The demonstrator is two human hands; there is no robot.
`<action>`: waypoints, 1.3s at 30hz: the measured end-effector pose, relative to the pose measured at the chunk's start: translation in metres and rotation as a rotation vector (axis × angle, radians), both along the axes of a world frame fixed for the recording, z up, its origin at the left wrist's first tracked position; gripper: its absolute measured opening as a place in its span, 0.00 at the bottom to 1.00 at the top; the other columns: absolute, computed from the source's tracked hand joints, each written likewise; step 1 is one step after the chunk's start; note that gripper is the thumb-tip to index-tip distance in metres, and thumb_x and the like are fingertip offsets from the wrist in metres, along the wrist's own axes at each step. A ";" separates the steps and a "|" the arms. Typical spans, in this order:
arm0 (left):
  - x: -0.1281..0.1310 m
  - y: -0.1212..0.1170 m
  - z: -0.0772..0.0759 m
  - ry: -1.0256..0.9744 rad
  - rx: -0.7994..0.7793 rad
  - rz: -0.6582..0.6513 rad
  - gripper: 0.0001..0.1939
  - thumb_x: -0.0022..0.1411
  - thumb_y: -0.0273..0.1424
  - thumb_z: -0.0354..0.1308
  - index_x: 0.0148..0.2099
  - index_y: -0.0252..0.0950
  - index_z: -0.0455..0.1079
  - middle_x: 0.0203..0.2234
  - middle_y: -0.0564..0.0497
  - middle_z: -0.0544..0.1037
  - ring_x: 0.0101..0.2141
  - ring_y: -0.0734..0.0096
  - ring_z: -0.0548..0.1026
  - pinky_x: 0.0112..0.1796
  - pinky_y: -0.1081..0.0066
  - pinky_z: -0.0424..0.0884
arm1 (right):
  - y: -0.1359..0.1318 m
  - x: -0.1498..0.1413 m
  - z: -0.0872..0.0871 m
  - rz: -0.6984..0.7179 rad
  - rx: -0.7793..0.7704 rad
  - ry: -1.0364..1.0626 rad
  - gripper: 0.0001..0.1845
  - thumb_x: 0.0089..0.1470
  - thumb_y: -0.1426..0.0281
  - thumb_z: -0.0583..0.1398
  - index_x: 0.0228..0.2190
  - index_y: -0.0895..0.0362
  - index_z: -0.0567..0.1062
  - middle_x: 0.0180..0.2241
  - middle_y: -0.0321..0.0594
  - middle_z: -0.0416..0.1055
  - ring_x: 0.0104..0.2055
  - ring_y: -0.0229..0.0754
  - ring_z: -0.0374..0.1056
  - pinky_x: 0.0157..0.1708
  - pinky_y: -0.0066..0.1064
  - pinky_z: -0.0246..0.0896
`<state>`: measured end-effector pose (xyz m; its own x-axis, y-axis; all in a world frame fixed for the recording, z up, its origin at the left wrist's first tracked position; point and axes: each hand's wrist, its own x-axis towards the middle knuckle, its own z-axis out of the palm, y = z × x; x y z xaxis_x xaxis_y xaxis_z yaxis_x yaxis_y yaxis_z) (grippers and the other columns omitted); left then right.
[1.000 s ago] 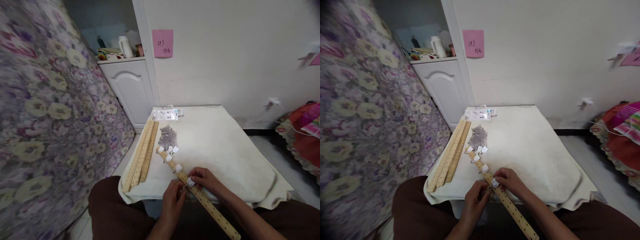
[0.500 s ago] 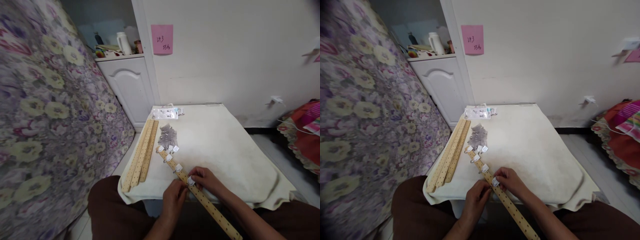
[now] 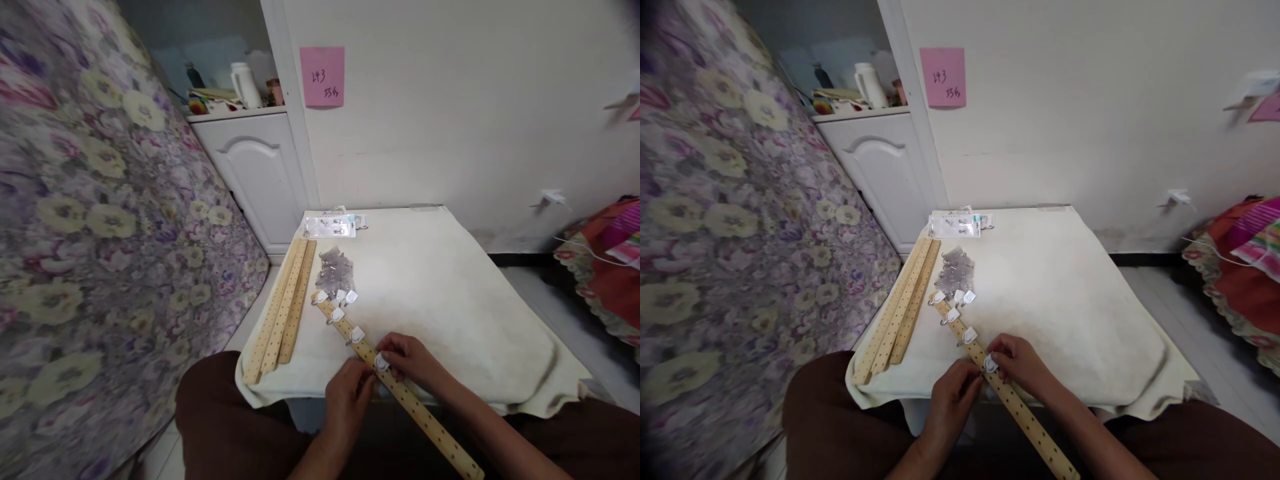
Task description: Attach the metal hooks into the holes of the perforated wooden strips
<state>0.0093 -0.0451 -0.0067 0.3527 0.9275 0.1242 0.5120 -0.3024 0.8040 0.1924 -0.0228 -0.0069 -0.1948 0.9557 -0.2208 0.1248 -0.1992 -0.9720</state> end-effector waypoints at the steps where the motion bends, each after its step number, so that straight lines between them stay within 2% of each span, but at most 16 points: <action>1: 0.000 0.000 0.000 0.001 -0.002 0.000 0.06 0.61 0.27 0.52 0.36 0.39 0.70 0.32 0.52 0.73 0.34 0.71 0.71 0.35 0.73 0.66 | 0.000 0.000 0.000 0.002 0.001 -0.003 0.05 0.48 0.71 0.57 0.30 0.58 0.71 0.18 0.29 0.65 0.16 0.31 0.61 0.17 0.23 0.56; 11: 0.001 0.002 -0.003 0.013 0.013 0.015 0.05 0.60 0.28 0.52 0.34 0.38 0.69 0.30 0.53 0.73 0.32 0.72 0.71 0.33 0.75 0.65 | 0.000 -0.002 -0.003 -0.002 0.006 -0.038 0.06 0.46 0.72 0.59 0.30 0.59 0.71 0.19 0.29 0.65 0.17 0.31 0.59 0.17 0.22 0.55; 18: -0.001 0.001 -0.001 -0.006 0.019 0.008 0.06 0.61 0.28 0.51 0.36 0.39 0.70 0.30 0.52 0.73 0.32 0.71 0.71 0.34 0.73 0.66 | -0.001 -0.003 0.001 -0.006 0.010 -0.056 0.05 0.46 0.72 0.59 0.29 0.59 0.72 0.20 0.31 0.66 0.20 0.32 0.60 0.19 0.23 0.55; 26: -0.001 0.000 0.000 0.005 0.023 0.013 0.06 0.60 0.27 0.52 0.34 0.38 0.69 0.30 0.53 0.73 0.32 0.72 0.71 0.33 0.74 0.65 | 0.001 -0.005 0.000 -0.017 -0.020 -0.052 0.05 0.45 0.72 0.60 0.29 0.57 0.71 0.18 0.29 0.64 0.17 0.32 0.59 0.18 0.24 0.54; 31: 0.000 0.000 0.001 0.005 0.016 0.017 0.05 0.60 0.27 0.52 0.35 0.38 0.69 0.30 0.53 0.73 0.32 0.72 0.71 0.33 0.74 0.65 | 0.001 -0.005 0.000 -0.023 0.022 -0.105 0.05 0.44 0.73 0.60 0.28 0.58 0.72 0.19 0.30 0.65 0.20 0.33 0.61 0.20 0.24 0.55; 39: 0.000 0.002 0.000 0.002 0.027 0.018 0.06 0.61 0.28 0.51 0.35 0.38 0.69 0.29 0.53 0.73 0.32 0.72 0.71 0.33 0.74 0.65 | 0.001 -0.005 -0.002 -0.037 0.006 -0.124 0.05 0.43 0.73 0.60 0.28 0.58 0.72 0.19 0.31 0.66 0.21 0.33 0.61 0.20 0.23 0.55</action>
